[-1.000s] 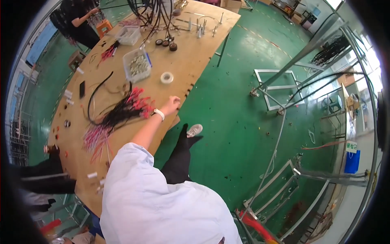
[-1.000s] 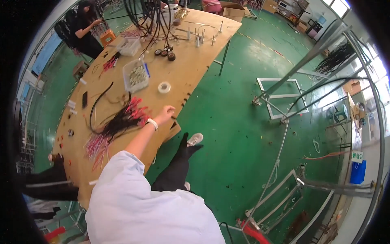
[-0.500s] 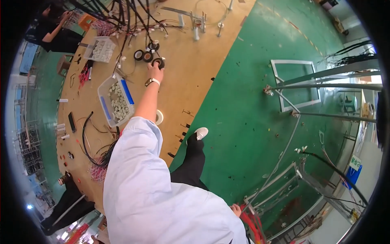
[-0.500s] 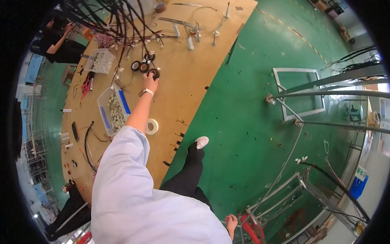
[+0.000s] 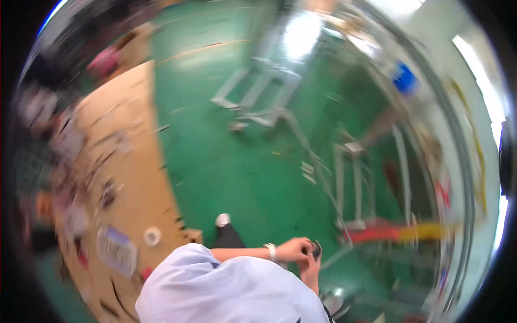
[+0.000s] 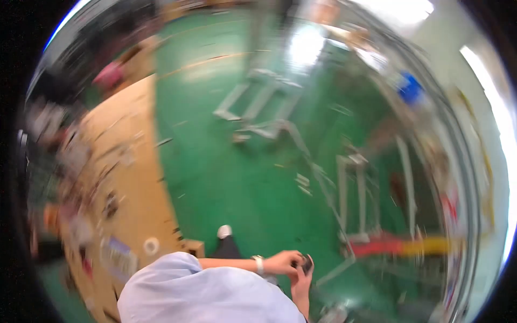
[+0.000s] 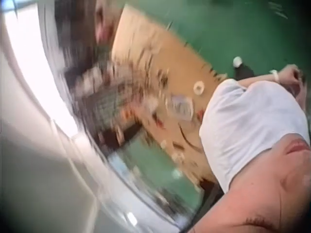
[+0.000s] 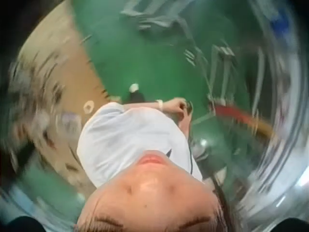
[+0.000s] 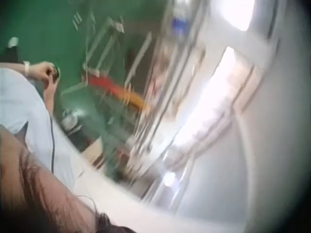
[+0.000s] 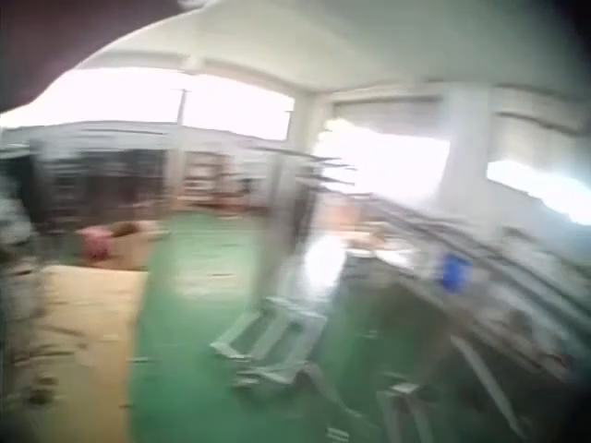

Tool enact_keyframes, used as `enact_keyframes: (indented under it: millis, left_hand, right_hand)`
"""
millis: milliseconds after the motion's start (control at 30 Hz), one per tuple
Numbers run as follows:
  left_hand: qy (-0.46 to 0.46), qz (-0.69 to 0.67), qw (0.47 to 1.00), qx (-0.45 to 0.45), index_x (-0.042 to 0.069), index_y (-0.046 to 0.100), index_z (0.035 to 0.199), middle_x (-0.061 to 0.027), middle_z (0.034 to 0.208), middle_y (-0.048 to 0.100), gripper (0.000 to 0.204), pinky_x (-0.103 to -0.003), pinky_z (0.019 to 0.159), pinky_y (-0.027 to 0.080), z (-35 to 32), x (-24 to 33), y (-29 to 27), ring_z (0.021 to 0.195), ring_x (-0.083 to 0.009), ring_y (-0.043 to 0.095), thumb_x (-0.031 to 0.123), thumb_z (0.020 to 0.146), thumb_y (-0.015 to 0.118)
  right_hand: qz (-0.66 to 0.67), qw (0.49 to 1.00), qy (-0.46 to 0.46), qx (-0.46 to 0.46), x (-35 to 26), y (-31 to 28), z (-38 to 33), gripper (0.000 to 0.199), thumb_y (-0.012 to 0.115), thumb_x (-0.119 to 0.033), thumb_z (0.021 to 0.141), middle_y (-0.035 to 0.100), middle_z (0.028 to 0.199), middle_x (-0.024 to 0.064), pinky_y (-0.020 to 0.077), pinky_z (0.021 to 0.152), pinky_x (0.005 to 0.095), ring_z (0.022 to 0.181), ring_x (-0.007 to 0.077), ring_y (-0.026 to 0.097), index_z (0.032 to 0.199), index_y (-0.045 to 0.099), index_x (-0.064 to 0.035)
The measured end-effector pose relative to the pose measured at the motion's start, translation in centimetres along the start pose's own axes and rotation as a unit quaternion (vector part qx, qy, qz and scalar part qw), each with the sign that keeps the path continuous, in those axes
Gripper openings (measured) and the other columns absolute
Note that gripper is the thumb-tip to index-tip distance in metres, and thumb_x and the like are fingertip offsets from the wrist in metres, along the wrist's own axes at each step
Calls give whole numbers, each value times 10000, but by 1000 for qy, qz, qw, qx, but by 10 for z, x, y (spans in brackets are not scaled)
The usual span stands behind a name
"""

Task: Assembling electrical wire harnesses by bundling color-coded wires, applying electrical tape, and inserting wires into plastic connectors.

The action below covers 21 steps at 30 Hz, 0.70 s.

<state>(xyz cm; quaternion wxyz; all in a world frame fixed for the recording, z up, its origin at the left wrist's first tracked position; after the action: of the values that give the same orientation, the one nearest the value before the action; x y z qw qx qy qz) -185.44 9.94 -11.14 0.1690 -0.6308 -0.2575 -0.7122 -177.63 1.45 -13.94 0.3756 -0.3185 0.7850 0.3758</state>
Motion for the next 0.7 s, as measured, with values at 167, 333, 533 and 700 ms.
enact_keyframes:
  millis: [167, 333, 533, 700]
  left_hand:
    - [7, 76, 955, -287, 15, 675, 895, -116, 1191, 593, 249, -374, 930, 467, 32, -34, 207, 1052, -252, 598, 177, 750, 796]
    - [-79, 28, 886, -457, -14, 721, 923, -102, 1185, 604, 180, -290, 847, 497, 60, -18, 374, 1013, -165, 599, 83, 778, 766]
    - [-192, -8, 820, -540, -42, 712, 1001, -145, 1369, 498, 223, -312, 925, 503, 78, -62, 523, 1122, -200, 575, 37, 795, 746]
    - [-163, 89, 762, -620, -45, 708, 985, -136, 1391, 484, 172, -322, 925, 488, 98, -104, 641, 1120, -181, 562, 15, 824, 703]
  right_hand:
    - [-61, 963, -177, 194, -37, -188, -118, 513, 706, -8, 782, 602, 1037, 57, 514, 789, 277, 930, 157, 607, 1244, 486, -47]
    - [50, 919, -205, 333, -76, -298, -203, 492, 780, -32, 744, 612, 928, 58, 525, 644, 258, 740, 114, 611, 1170, 534, -41]
    - [123, 901, -232, 347, -99, -423, -265, 491, 800, -10, 709, 587, 969, 81, 564, 630, 281, 768, 146, 636, 1114, 524, -17]
    - [146, 858, -281, 405, -109, -530, -316, 507, 833, -76, 686, 576, 961, 70, 549, 683, 282, 777, 148, 645, 1089, 528, -33]
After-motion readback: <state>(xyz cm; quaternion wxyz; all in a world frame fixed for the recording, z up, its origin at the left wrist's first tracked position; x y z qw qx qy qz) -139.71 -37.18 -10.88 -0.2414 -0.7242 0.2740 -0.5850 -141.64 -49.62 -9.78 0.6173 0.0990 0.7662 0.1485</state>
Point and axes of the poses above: each hand's wrist, its own z-axis towards the middle knuckle, its own y-axis out of the palm, x = y × z, the point moved 9 cm from there along z, towards the middle knuckle
